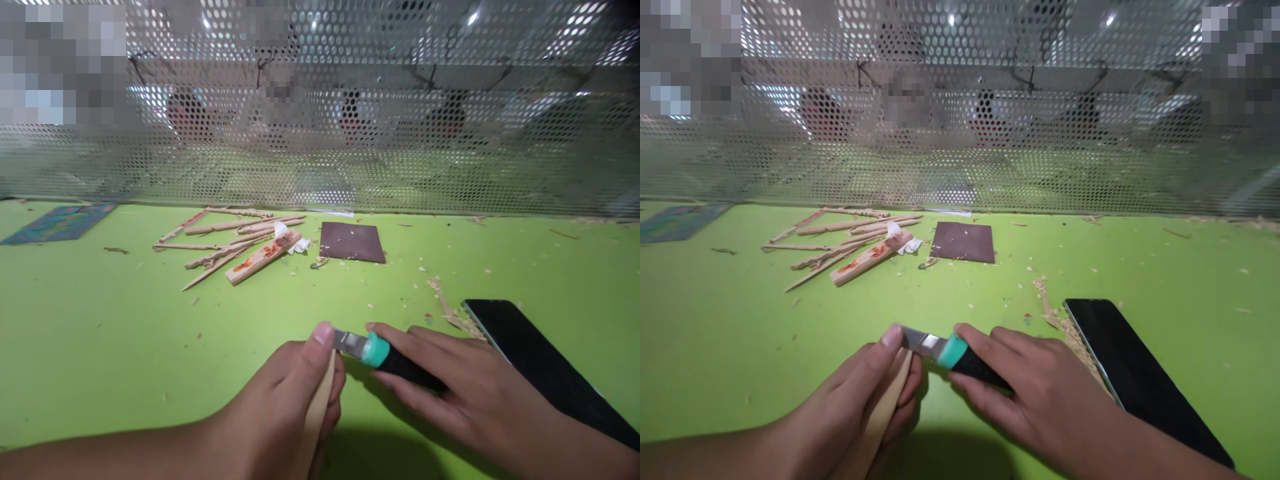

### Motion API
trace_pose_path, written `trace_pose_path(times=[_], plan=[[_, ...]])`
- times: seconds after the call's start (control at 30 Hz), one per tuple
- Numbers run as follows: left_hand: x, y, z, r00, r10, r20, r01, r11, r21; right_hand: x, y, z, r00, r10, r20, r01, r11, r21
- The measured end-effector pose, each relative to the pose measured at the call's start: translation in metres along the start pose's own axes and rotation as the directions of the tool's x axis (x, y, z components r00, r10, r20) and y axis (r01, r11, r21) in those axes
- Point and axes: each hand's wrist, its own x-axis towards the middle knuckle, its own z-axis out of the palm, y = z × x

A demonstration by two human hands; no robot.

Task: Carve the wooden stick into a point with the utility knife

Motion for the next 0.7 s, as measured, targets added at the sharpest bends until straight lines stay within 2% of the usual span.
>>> trace_pose_path(times=[0.1, 0.17, 0.23, 0.47, 0.57, 0.63, 0.7], plan=[[-0.003, 0.003, -0.002, 0.993, 0.110, 0.042, -0.115, 0.978, 0.172, 0.000, -0.001, -0.002, 0.993, 0.120, 0.008, -0.121, 0.990, 0.075], [-0.005, 0.007, -0.004, 0.994, 0.090, 0.055, -0.102, 0.955, 0.279, 0.002, -0.002, -0.005, 0.979, 0.202, 0.016, -0.202, 0.973, 0.113], [-0.006, 0.010, -0.006, 0.993, 0.104, 0.062, -0.119, 0.941, 0.317, 0.004, -0.003, -0.008, 0.972, 0.230, 0.047, -0.234, 0.963, 0.133], [-0.007, 0.013, -0.010, 0.979, 0.098, 0.179, -0.141, 0.958, 0.248, 0.006, -0.003, -0.008, 0.974, 0.211, 0.082, -0.223, 0.959, 0.178], [-0.009, 0.013, -0.010, 0.977, 0.110, 0.185, -0.160, 0.946, 0.281, 0.007, -0.006, -0.009, 0.971, 0.199, 0.132, -0.226, 0.944, 0.240], [-0.010, 0.012, -0.008, 0.960, 0.151, 0.236, -0.212, 0.942, 0.259, 0.008, -0.008, -0.011, 0.967, 0.175, 0.187, -0.227, 0.926, 0.303], [-0.010, 0.008, -0.007, 0.936, 0.219, 0.276, -0.270, 0.949, 0.164, 0.009, -0.011, -0.013, 0.952, 0.162, 0.259, -0.249, 0.902, 0.352]])
